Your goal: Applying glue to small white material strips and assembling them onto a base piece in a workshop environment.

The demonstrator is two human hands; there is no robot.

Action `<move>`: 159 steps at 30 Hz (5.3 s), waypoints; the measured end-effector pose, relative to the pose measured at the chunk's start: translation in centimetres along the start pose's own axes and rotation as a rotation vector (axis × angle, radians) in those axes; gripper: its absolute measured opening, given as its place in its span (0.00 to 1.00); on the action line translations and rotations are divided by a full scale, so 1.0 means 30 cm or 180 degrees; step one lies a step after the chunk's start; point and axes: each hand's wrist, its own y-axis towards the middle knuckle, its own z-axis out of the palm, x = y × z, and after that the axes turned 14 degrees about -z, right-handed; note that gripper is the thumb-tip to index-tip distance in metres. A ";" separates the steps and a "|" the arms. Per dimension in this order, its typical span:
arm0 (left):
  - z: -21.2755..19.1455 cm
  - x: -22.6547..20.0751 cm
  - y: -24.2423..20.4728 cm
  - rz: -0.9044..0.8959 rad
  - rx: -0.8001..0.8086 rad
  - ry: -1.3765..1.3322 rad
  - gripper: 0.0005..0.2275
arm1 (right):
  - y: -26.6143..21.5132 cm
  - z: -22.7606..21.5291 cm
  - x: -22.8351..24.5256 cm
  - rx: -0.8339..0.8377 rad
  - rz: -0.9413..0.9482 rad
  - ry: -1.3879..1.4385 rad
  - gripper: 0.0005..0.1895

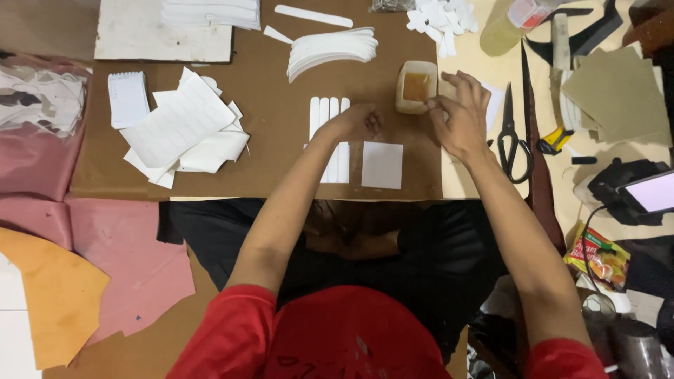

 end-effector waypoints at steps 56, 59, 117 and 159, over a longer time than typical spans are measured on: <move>0.035 0.128 0.189 0.0046 -0.0116 0.0801 0.19 | -0.161 0.123 0.264 0.1134 -0.0441 -0.0221 0.23; 0.039 0.113 0.157 0.0024 -0.0136 0.0784 0.18 | -0.177 0.109 0.297 0.1114 -0.0497 -0.0285 0.24; 0.037 0.130 -0.257 -0.0904 0.1176 -0.3707 0.10 | -0.283 -0.088 0.508 -0.1435 -0.0660 0.0009 0.21; 0.071 0.257 -0.468 -0.0101 -0.2835 -0.1427 0.09 | 0.049 0.049 0.564 -0.0562 0.2606 0.2951 0.33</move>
